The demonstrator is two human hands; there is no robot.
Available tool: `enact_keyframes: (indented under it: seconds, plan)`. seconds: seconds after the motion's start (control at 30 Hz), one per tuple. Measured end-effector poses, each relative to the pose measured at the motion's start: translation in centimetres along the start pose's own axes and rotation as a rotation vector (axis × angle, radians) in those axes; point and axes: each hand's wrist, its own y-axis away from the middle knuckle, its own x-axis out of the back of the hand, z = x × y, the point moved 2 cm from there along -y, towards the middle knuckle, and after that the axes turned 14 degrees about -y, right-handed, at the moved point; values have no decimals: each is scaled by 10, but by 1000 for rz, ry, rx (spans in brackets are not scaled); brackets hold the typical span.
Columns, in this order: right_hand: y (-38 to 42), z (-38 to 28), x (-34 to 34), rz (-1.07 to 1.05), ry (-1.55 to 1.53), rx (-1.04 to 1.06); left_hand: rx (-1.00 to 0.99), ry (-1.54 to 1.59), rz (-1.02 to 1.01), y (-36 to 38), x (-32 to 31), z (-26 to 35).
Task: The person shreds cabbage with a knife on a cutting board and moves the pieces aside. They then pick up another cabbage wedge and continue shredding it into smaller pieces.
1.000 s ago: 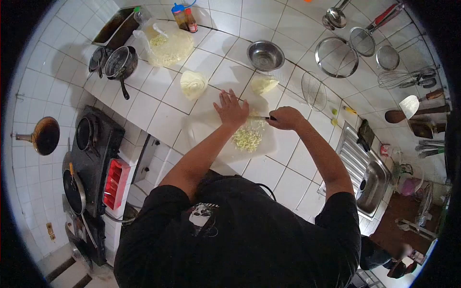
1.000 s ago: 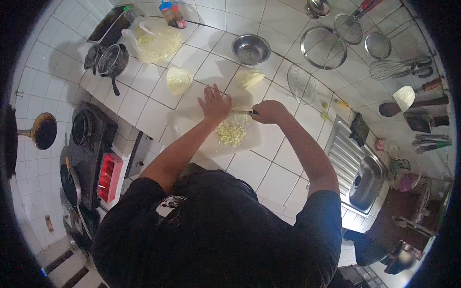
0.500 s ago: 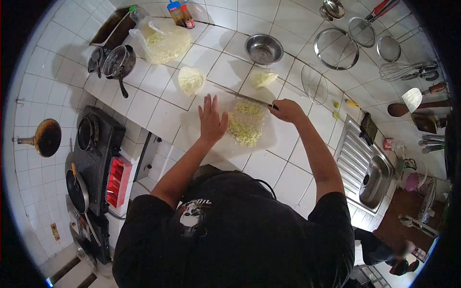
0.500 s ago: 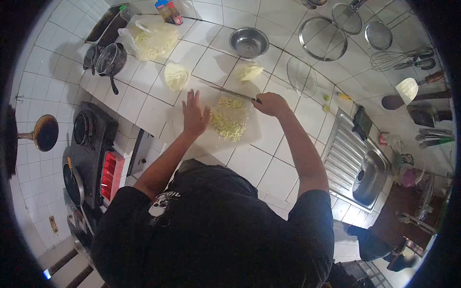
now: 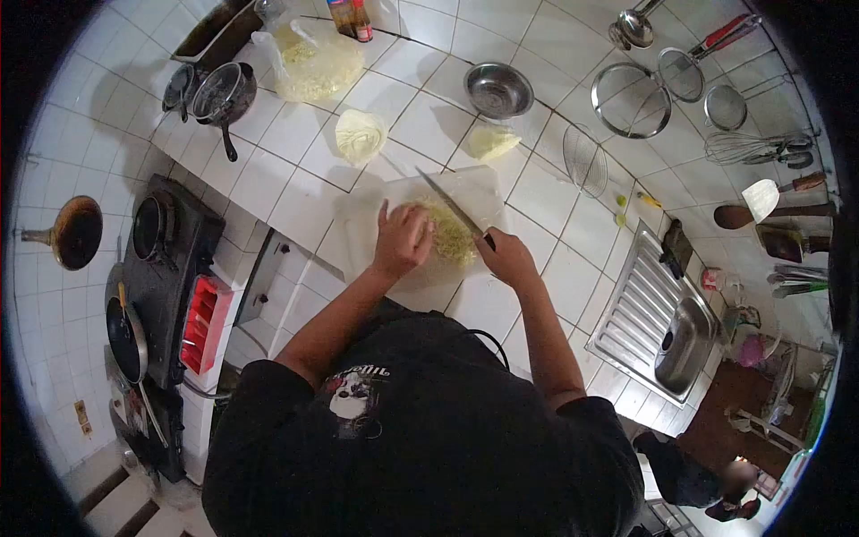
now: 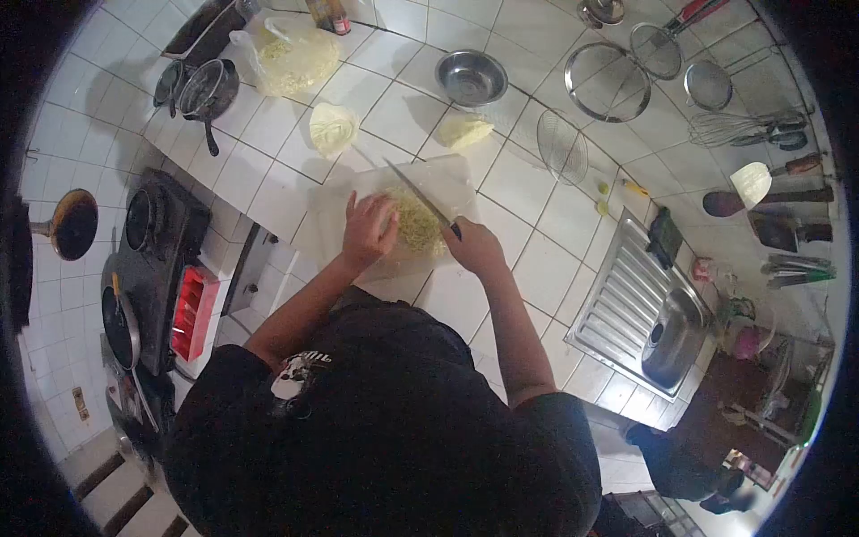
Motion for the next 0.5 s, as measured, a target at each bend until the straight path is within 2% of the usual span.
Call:
enact_keyframes:
  seconds: [0.03,0.1,0.13,0.2,0.3,0.5]
  plan:
    - [0,3,-2,2,1,3,-37,33,0,-3,-2,6]
    - [5,6,-4,46,-287,-97,-81,67,-7,-7,-5,19]
    - [9,3,-4,51,-289,-98,-110,103,-30,-12,-6,26]
    - [16,-1,-4,-1,-605,-209,-143,141,-54,-22,-3,43]
    - [18,-9,-12,-4,-723,-189,-208,201,10,-30,0,58]
    - [20,1,-24,-1,-981,-197,-245,-56,-175,-23,-11,42]
